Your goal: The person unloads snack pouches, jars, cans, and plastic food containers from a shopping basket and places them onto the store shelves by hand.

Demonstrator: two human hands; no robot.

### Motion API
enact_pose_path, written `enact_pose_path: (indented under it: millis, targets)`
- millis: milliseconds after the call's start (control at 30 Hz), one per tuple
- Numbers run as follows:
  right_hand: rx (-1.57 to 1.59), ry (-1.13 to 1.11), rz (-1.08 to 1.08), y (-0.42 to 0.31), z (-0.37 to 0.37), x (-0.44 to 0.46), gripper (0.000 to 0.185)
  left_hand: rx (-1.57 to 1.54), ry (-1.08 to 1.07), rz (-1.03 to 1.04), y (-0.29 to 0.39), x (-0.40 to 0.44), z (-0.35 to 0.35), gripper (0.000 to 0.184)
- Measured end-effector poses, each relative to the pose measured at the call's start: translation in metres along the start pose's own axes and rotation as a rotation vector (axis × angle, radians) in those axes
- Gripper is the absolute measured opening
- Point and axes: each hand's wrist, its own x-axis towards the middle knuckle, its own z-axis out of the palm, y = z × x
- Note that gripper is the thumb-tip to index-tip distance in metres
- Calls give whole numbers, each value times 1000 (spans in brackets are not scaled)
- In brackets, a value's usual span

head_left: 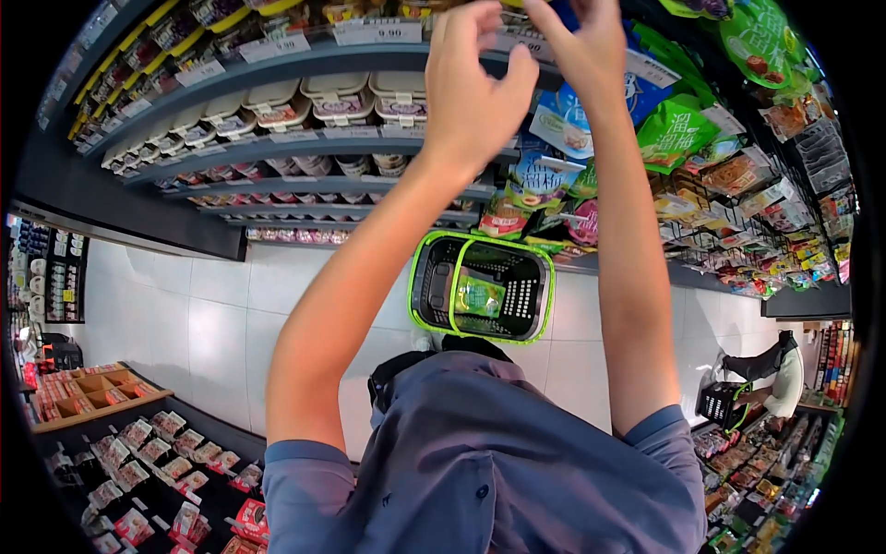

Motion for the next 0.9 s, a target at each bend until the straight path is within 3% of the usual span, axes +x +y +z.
enact_pose_path:
  millis: [33,67,133,200,267,300,333,400,433,467,533,600,667,700,800,833,867,900]
  targets:
    - [89,99,-164,0,3,-15,56,-6,-61,-38,9,-22,-14,30]
    - [69,164,-205,0,-1,-39,50,-30,-112,-28,11,-48,-29,23]
    - [191,143,8,-28,1,-115,27,-46,-232,-140,8,-113,-57,7]
    - [214,-108,270,-19,1,-211,19,120,-484,-426,-12,-201,-90,5]
    - [224,-355,643,22,7,-343,10,271,-703,-480,-42,-297,-121,10]
    - [-17,-490,838,23,4,-398,8,401,-939,-526,-54,-352,-140,12]
    - [-64,-717,930,44,-14,-467,11,394,-1132,-577,-63,-400,-157,13]
    - [-144,-789,1080,70,-52,-588,14,430,-1362,-653,-65,-485,-184,15]
    - [-152,-733,1319,72,-69,-627,14,423,-1536,-834,-61,-504,-192,18]
    - [-168,-669,1564,69,-86,-654,15,434,-1671,-881,-57,-525,-198,22]
    - [-348,-706,1755,63,-108,-670,15,422,-1879,-980,-59,-586,-207,24]
    - [-432,-785,1782,83,-113,-690,15,457,-1811,-1002,-55,-610,-216,23]
    - [-420,-842,1706,105,-112,-702,15,524,-1724,-851,-62,-648,-215,19]
    - [-402,-875,1678,122,-105,-703,16,548,-1559,-754,-64,-676,-219,16]
    - [-386,-1021,1466,195,-88,-739,21,305,-1415,-696,-74,-700,-218,20]
    - [-422,-1055,1497,223,-77,-752,20,183,-1362,-656,-78,-713,-217,19]
    - [-416,-1145,1513,253,-69,-769,21,63,-1306,-610,-85,-728,-214,19]
    - [-482,-1410,1389,283,-57,-777,20,-56,-1291,-628,-89,-743,-212,20]
